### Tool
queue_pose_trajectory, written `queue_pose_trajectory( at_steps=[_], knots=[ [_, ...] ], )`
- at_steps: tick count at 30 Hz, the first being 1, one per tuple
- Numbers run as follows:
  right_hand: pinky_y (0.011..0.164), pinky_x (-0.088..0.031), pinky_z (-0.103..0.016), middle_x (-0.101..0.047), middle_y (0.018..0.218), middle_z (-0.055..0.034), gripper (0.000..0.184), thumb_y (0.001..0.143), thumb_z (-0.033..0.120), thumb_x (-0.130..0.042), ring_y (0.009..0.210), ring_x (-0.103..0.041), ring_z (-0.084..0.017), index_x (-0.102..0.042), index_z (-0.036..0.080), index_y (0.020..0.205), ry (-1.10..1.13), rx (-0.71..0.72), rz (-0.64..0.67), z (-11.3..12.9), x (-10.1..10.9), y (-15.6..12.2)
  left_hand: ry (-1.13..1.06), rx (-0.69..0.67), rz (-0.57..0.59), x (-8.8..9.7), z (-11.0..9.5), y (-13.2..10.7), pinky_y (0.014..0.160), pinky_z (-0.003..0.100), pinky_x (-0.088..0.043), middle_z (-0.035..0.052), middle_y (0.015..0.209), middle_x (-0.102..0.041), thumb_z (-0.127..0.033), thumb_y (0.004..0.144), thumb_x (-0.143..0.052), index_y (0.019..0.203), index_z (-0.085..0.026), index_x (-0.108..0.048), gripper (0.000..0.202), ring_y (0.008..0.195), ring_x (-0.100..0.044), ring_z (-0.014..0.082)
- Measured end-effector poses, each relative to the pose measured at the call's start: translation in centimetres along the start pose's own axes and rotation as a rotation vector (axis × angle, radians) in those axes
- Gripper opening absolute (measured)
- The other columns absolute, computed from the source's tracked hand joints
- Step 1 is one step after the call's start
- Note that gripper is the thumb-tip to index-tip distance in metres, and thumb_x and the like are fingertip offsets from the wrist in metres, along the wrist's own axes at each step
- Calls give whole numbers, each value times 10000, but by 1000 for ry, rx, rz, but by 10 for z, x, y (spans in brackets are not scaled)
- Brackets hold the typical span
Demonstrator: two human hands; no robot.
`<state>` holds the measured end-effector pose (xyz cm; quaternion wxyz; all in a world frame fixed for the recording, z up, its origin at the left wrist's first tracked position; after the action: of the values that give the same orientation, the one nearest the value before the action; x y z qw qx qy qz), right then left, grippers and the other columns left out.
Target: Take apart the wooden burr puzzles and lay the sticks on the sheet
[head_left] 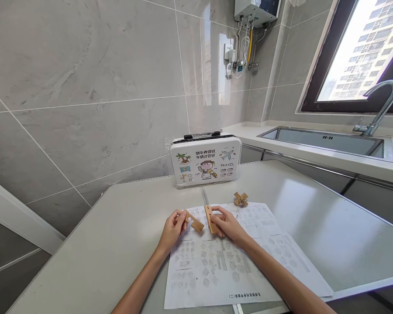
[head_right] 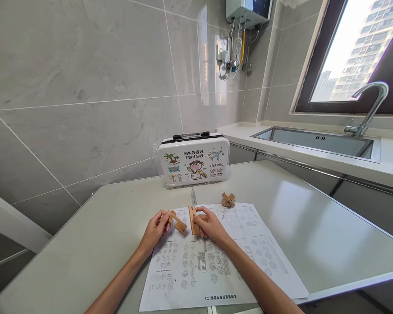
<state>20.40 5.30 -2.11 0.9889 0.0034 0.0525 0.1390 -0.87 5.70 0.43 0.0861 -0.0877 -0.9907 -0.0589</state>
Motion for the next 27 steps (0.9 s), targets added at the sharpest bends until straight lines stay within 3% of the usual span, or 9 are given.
queue_pose_trajectory(
  at_steps=[5,13,18,27],
  knots=[
    [461,-354,-234,-551,646,68,386,894,494,-597,438,-449,-101,-580,214,1160,-247,93,-65,-1,-4,-1,268,-66,-10,-6,-3,-5,545,240,-341,-48,602,-464,-583,966,-514,719,-209,-489,448,544,-409,116],
    [595,-375,-252,-580,574,92,227,937,301,-524,498,-548,-145,-541,238,1155,-658,261,-19,-1,-16,-11,749,-162,-42,-13,-6,-9,603,280,-366,-23,603,-554,-488,1004,-445,727,-226,-536,392,581,-504,171],
    [574,-312,-246,-564,600,76,204,932,280,-531,524,-541,-146,-556,239,1130,-825,335,-27,2,-20,-15,780,-150,-23,-13,1,-9,606,285,-359,-26,635,-601,-438,998,-466,941,-245,-652,274,599,-562,189],
    [588,-316,-250,-548,615,64,203,921,265,-553,556,-542,-154,-579,256,1122,-852,349,-5,3,-21,-16,664,-211,-51,-14,1,-12,578,297,-330,1,656,-657,-385,987,-506,967,-282,-682,206,587,-583,219]
  ],
)
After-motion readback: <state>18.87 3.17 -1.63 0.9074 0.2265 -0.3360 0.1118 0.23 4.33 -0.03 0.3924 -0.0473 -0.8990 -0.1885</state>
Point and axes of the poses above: each hand's wrist, its own y-axis towards the middle knuckle, its own x-axis out of the back of the hand, z = x × y, the point moved 4 cm from there along y, towards the middle knuckle
